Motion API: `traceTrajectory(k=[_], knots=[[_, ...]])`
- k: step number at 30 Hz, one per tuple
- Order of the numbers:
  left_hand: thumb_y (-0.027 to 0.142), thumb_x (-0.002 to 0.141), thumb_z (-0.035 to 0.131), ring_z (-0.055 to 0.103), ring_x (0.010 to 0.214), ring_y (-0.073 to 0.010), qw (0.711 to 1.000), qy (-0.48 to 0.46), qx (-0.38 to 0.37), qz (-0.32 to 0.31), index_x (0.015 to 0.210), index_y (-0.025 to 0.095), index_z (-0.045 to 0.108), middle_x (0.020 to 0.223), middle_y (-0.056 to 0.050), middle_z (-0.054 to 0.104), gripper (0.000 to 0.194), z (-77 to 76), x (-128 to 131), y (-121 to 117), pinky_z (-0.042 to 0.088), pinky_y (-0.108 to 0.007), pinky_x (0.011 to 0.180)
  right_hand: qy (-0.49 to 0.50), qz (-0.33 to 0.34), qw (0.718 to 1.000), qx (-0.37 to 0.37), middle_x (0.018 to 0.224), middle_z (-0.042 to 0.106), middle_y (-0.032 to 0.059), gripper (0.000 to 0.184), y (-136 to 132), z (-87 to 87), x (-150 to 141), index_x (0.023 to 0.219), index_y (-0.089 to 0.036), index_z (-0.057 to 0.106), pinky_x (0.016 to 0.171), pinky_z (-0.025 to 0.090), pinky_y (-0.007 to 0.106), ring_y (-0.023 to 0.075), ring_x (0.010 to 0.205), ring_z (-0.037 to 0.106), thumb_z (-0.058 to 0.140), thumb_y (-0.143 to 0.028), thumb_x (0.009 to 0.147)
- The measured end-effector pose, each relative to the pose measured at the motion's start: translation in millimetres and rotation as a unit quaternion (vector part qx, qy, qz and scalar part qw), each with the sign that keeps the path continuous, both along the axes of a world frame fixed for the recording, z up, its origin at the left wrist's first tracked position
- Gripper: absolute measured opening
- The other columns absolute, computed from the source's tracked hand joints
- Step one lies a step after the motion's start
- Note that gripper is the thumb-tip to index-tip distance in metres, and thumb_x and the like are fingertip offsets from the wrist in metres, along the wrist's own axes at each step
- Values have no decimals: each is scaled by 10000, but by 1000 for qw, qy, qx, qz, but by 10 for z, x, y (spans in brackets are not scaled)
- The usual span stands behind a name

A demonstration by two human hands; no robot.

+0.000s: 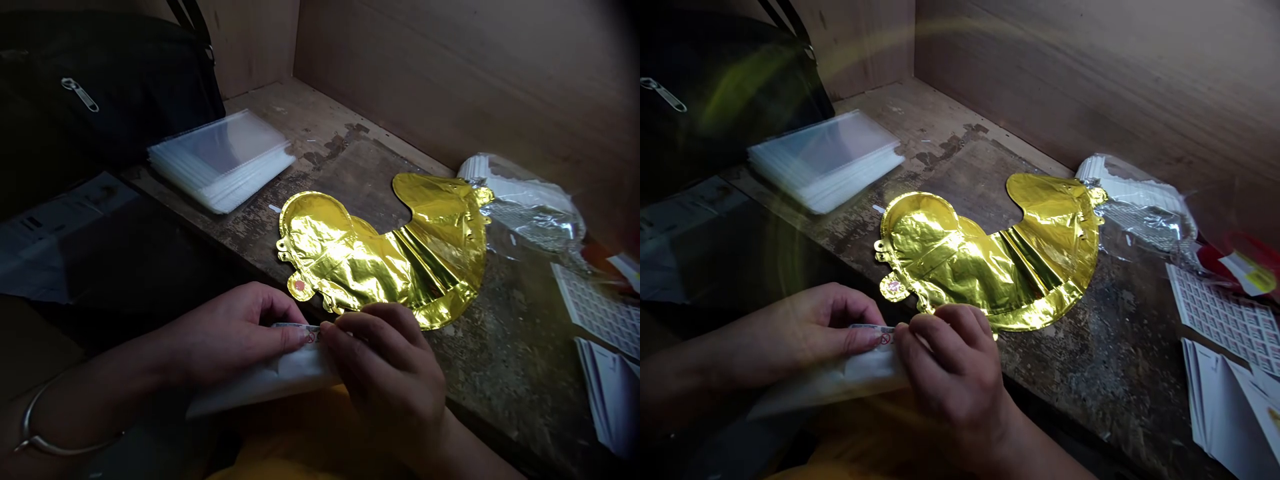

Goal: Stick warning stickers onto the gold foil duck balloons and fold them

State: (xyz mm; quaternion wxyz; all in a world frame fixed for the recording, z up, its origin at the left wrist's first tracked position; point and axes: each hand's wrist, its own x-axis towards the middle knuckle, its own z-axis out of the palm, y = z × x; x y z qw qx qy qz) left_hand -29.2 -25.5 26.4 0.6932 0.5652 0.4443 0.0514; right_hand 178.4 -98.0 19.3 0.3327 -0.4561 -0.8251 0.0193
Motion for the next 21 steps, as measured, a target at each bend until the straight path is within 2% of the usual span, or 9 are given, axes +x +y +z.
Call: traceTrajectory(k=[5, 10, 14, 18, 21], knots=[[449, 769, 704, 607, 760, -176, 1000, 4, -23, -2, 821, 191, 727, 795, 1, 688, 264, 0, 15, 25, 461, -233, 647, -42, 32, 999, 12, 923, 728, 60, 220, -26, -21, 4, 1052, -163, 686, 709, 461, 369, 213, 854, 574, 616, -79, 860], [494, 786, 684, 599, 765, -171, 1000, -7, -18, 3, 838, 196, 725, 804, 3, 688, 305, -59, -8, 13, 451, -229, 644, 10, -19, 1000, 0, 927, 733, 96, 184, 57, 10, -85, 1014, -139, 700, 779, 507, 371, 201, 842, 609, 695, -117, 831], [445, 790, 691, 585, 737, -153, 1000, -20, -7, 14, 836, 207, 728, 787, 16, 682, 245, -107, -29, -14, 442, -216, 626, -7, -28, 999, -16, 956, 746, 79, 182, 62, -12, -99, 1016, -165, 722, 777, 507, 388, 208, 841, 614, 708, -149, 835], [427, 778, 701, 577, 718, -147, 999, -29, -21, 24, 833, 199, 727, 776, 16, 672, 236, -129, -47, -33, 438, -212, 611, -48, -7, 999, -10, 1097, 739, 76, 302, -4, -44, -57, 1123, -151, 705, 818, 473, 425, 238, 919, 605, 693, -96, 827], [485, 783, 691, 582, 734, -158, 999, -28, -19, 25, 830, 187, 721, 783, 4, 671, 303, -137, -58, -37, 445, -227, 628, -44, 10, 999, 14, 1128, 737, 65, 281, -25, -41, -43, 1086, -150, 720, 807, 473, 402, 237, 938, 580, 677, -69, 821]])
